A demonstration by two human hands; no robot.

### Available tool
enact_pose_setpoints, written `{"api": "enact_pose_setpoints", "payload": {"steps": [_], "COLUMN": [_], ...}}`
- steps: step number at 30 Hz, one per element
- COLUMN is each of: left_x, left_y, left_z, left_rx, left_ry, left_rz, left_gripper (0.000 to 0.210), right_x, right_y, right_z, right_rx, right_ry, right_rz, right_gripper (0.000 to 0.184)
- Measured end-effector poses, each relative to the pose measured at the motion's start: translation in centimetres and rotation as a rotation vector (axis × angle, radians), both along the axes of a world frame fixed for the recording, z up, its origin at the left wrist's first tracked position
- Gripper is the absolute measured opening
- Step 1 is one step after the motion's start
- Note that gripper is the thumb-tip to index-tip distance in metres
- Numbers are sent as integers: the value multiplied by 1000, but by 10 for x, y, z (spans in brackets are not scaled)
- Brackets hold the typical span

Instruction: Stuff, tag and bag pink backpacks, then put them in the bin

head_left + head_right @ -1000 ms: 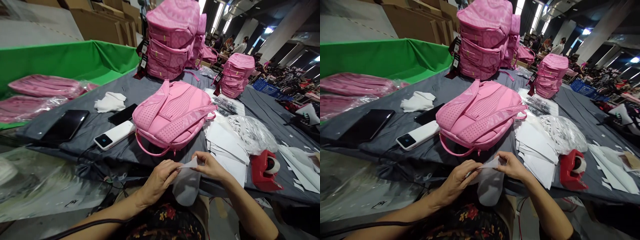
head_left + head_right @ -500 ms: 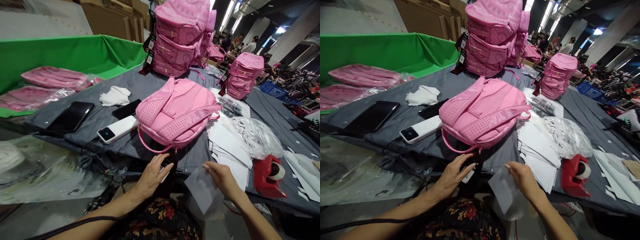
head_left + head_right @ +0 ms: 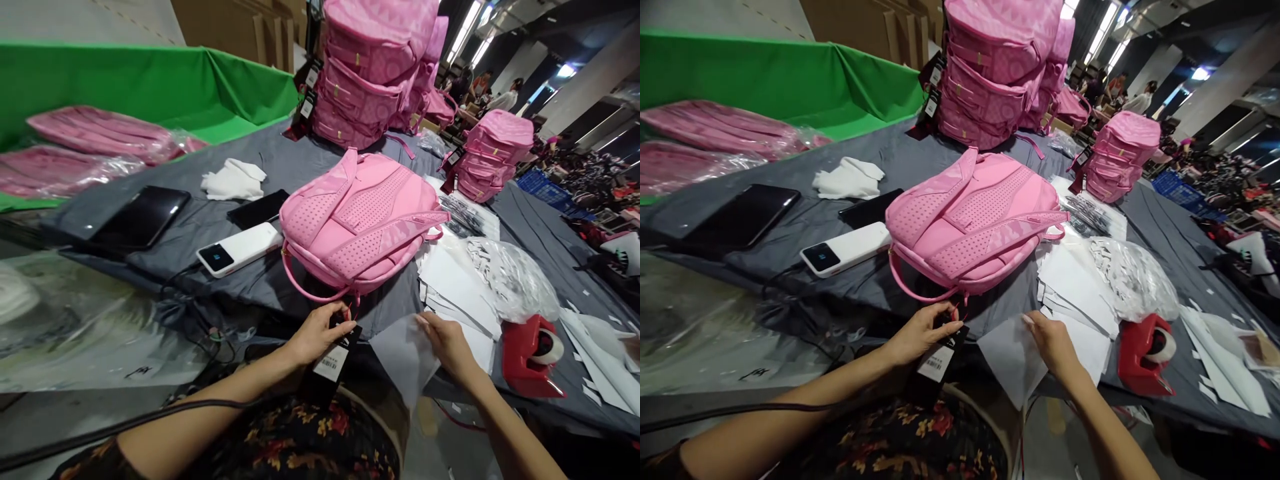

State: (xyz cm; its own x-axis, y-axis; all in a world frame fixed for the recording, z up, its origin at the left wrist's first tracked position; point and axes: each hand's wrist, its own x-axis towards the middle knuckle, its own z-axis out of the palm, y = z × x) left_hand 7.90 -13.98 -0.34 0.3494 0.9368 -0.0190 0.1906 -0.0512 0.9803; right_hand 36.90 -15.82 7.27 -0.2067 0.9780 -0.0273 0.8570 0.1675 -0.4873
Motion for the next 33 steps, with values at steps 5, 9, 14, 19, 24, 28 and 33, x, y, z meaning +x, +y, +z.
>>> {"api": "enact_pose_setpoints", "payload": {"steps": [5,9,14,19,24,28,33], "left_x": [1,8,21,19,5,10,21], "left_y": [-16,-35,-39,-40,-30,-25,-32], "left_z": [9,13,-2,2,33,41,22], "left_rx": [-62,-14,250,339,-171,-359,83], "left_ry": [-187,-182,-26,13,-399,-597,-185], "left_rz": [173,94,-38,3,158,38,-76], "left_gripper": [33,35,33,33,22,33,29], "right_x": [-42,-73,-97,-94,-64,-70,-91], "right_y": [16,22,39,39,28,32,57], "right_z": [-19,-35,-27,-26,-33,-42,-47], "right_rx": [-14,-35,-39,-97,-131,-249,25], "right_ry": [-25,75,384,471,264,176,282], "right_rz": [60,69,-15,-37,48,183,-115], "right_gripper": [30,28,52,52,41,34,50]}}
